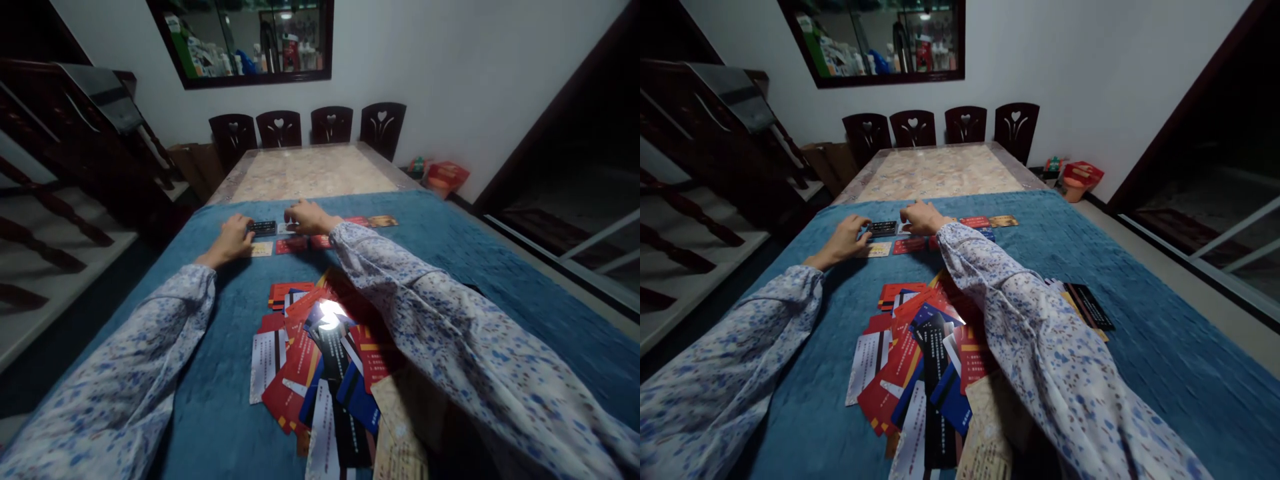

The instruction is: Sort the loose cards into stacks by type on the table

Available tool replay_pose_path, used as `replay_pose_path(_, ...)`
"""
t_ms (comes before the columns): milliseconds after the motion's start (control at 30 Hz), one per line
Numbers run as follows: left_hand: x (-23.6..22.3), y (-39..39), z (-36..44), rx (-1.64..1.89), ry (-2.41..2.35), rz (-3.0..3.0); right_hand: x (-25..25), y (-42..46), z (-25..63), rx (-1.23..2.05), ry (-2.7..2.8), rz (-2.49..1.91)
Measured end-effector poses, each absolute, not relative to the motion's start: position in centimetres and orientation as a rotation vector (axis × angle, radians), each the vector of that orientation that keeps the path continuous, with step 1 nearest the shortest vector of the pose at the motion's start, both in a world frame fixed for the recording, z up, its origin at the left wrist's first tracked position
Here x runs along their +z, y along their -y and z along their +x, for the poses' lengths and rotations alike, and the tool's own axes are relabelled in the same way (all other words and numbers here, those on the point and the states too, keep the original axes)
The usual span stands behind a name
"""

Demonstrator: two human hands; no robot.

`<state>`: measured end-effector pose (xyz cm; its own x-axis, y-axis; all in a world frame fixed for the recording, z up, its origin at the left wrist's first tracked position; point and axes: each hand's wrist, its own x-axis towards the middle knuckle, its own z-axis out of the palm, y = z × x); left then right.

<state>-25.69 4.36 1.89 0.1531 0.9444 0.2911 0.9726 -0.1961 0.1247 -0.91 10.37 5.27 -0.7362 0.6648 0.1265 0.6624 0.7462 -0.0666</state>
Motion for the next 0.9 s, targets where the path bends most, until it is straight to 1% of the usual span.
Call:
replay_pose_path(267, 1.7, -3.5, -21.3, -0.609, 1.718, -2.437, 5.4, -7.4, 2.3, -0.036, 2.838, -1.124)
replay_pose_path(467, 1.7, -2.9, -17.0, -0.582, 1.566, -2.530, 5.2, -5.9, 5.3, -0.079, 2.804, -1.198)
replay_pose_path(633, 1.5, -2.4, -13.0, -0.616, 1.451, -2.603, 5.5, -4.8, 8.0, -0.066, 2.801, -1.271)
replay_pose_path(900, 1.2, -2.6, -7.3, -0.688, 1.213, -2.744, 5.5, -2.7, 12.5, -0.133, 2.760, -1.349)
